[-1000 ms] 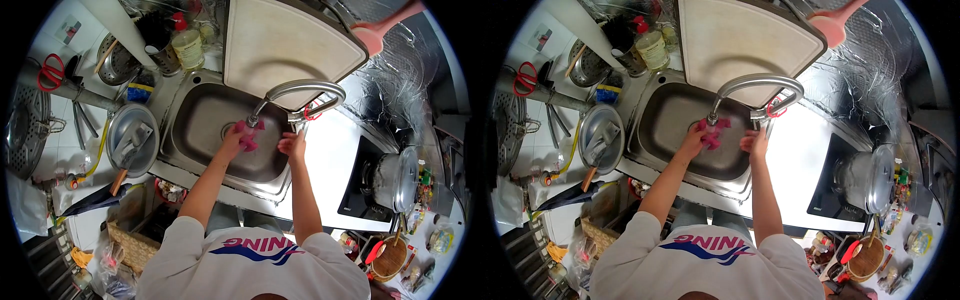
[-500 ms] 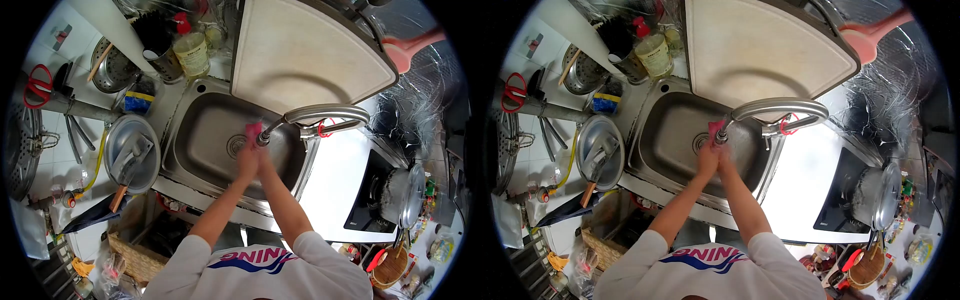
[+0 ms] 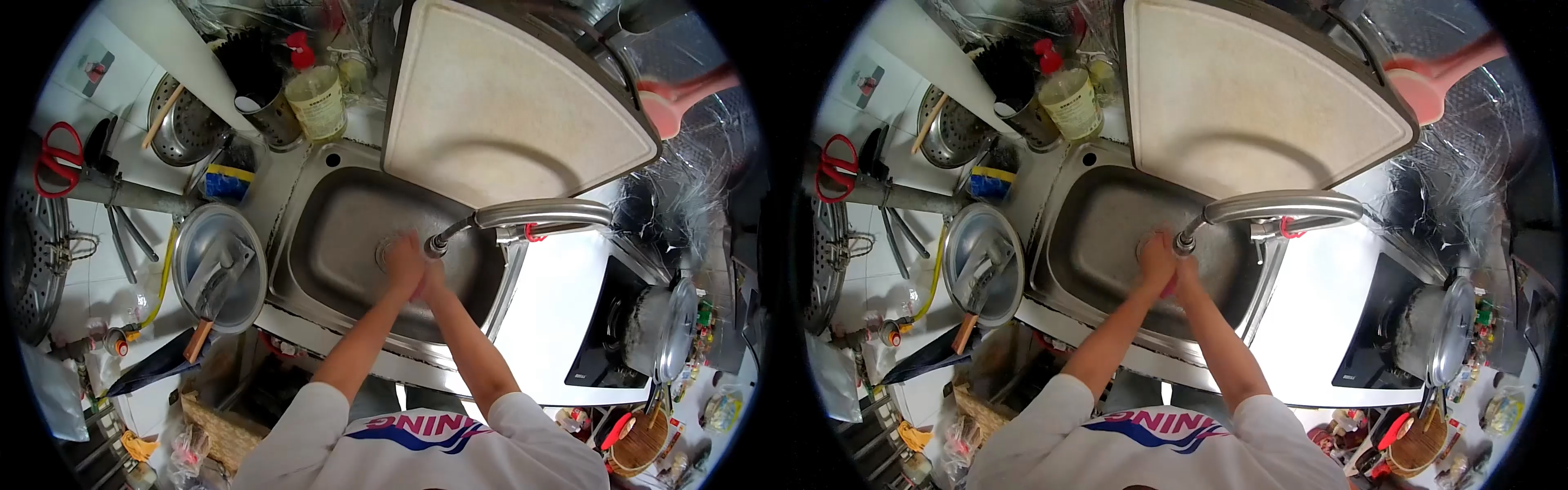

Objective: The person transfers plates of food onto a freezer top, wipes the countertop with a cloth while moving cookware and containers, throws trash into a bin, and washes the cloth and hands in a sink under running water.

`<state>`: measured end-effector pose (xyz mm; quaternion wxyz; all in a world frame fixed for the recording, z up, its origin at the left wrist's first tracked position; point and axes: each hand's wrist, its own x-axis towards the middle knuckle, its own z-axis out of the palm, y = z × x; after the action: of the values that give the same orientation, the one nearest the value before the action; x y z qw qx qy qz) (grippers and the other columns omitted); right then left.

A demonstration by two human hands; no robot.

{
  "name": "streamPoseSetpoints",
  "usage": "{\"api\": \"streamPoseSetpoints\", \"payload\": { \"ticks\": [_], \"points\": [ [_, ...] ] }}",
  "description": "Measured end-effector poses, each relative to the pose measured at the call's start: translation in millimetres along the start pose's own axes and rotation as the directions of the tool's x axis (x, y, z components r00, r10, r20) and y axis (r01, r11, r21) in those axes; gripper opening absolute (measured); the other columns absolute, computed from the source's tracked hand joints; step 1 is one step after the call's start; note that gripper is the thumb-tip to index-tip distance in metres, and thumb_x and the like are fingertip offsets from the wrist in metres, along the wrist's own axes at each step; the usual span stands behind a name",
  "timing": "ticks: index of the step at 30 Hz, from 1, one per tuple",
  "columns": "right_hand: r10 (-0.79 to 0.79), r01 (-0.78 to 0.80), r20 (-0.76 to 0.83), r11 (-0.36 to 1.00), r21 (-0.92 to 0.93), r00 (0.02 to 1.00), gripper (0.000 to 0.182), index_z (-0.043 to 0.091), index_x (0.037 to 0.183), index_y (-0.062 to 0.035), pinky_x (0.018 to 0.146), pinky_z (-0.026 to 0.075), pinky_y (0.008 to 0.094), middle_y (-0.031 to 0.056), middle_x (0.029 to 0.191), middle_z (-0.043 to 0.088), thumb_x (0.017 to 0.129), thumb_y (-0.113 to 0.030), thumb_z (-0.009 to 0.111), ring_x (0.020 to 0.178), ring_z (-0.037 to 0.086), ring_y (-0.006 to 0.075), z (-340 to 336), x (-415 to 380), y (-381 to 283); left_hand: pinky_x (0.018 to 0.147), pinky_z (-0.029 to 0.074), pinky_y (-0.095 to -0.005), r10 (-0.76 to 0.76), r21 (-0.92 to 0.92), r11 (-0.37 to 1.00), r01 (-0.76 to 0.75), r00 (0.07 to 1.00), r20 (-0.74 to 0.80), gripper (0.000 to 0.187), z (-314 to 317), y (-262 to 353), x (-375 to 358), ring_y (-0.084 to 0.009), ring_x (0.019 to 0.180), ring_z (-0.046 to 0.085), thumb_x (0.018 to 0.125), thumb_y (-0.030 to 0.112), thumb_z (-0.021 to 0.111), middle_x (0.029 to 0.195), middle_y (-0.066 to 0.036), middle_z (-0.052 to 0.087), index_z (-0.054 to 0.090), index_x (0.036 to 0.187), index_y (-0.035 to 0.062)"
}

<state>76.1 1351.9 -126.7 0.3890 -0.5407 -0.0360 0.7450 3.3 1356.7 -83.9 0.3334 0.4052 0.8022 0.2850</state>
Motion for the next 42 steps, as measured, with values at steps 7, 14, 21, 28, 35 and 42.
{"api": "streamPoseSetpoints", "payload": {
  "ticks": [7,14,21,28,35,42],
  "points": [
    [-0.034,0.036,0.066,0.999,-0.024,0.997,0.022,0.056,0.105,-0.0021,0.076,0.049,0.0315,0.0096,0.099,0.061,0.093,-0.019,0.049,0.089,0.060,0.0204,1,9,8,0.068,0.045,-0.0497,0.133,0.093,0.985,-0.146,0.981,0.141,0.030,6,-35,17,-0.0412,0.081,0.060,0.088,0.024,0.047,0.088,-0.025,0.062,0.059,0.099,-0.0012],
    [-0.088,0.186,0.273,0.916,-0.357,0.958,0.030,0.055,0.119,-0.0066,0.072,0.050,0.0315,0.0042,0.103,0.062,0.093,-0.021,0.050,0.087,0.061,0.0186,-17,35,-6,0.074,0.045,-0.0502,0.210,-0.005,0.978,-0.210,0.975,-0.070,0.034,16,-6,-39,-0.0422,0.087,0.059,0.095,0.027,0.037,0.094,-0.024,0.062,0.058,0.098,0.0002],
    [0.017,-0.042,0.348,0.997,0.064,0.938,0.029,0.057,0.105,-0.0053,0.074,0.049,0.0409,0.0099,0.099,0.061,0.093,-0.029,0.047,0.087,0.060,0.0222,-9,16,9,0.072,0.046,-0.0498,0.105,-0.112,0.988,-0.105,0.994,-0.004,0.034,2,-15,-2,-0.0422,0.082,0.060,0.088,0.023,0.047,0.085,-0.024,0.062,0.055,0.114,0.0023],
    [0.160,-0.195,0.246,0.973,0.121,0.956,0.027,0.054,0.109,-0.0046,0.078,0.049,0.0435,0.0111,0.102,0.059,0.092,-0.026,0.048,0.089,0.059,0.0238,24,-33,-4,0.076,0.047,-0.0423,0.013,0.178,0.983,-0.034,0.993,0.115,0.032,-1,-45,28,-0.0366,0.087,0.061,0.092,0.026,0.045,0.092,-0.024,0.062,0.056,0.113,0.0037],
    [0.103,-0.098,0.072,0.993,-0.071,0.992,0.020,0.050,0.107,-0.0025,0.071,0.054,0.0397,0.0109,0.098,0.056,0.093,-0.013,0.041,0.084,0.060,0.0261,-12,-12,-18,0.072,0.048,-0.0330,-0.133,-0.612,0.647,0.454,0.858,0.496,0.033,-27,-59,10,-0.0172,0.079,0.060,0.093,0.036,0.051,0.090,-0.005,0.063,0.060,0.106,0.0068],
    [-0.099,0.131,0.089,0.844,-0.519,0.991,0.031,0.048,0.113,-0.0038,0.069,0.055,0.0365,0.0148,0.109,0.057,0.097,-0.027,0.035,0.085,0.061,0.0278,-25,-24,-27,0.071,0.048,-0.0269,-0.019,-0.676,0.583,0.451,0.839,0.544,0.036,-30,-43,4,-0.0127,0.076,0.059,0.090,0.038,0.056,0.090,-0.004,0.063,0.061,0.103,0.0051]
  ]
}}
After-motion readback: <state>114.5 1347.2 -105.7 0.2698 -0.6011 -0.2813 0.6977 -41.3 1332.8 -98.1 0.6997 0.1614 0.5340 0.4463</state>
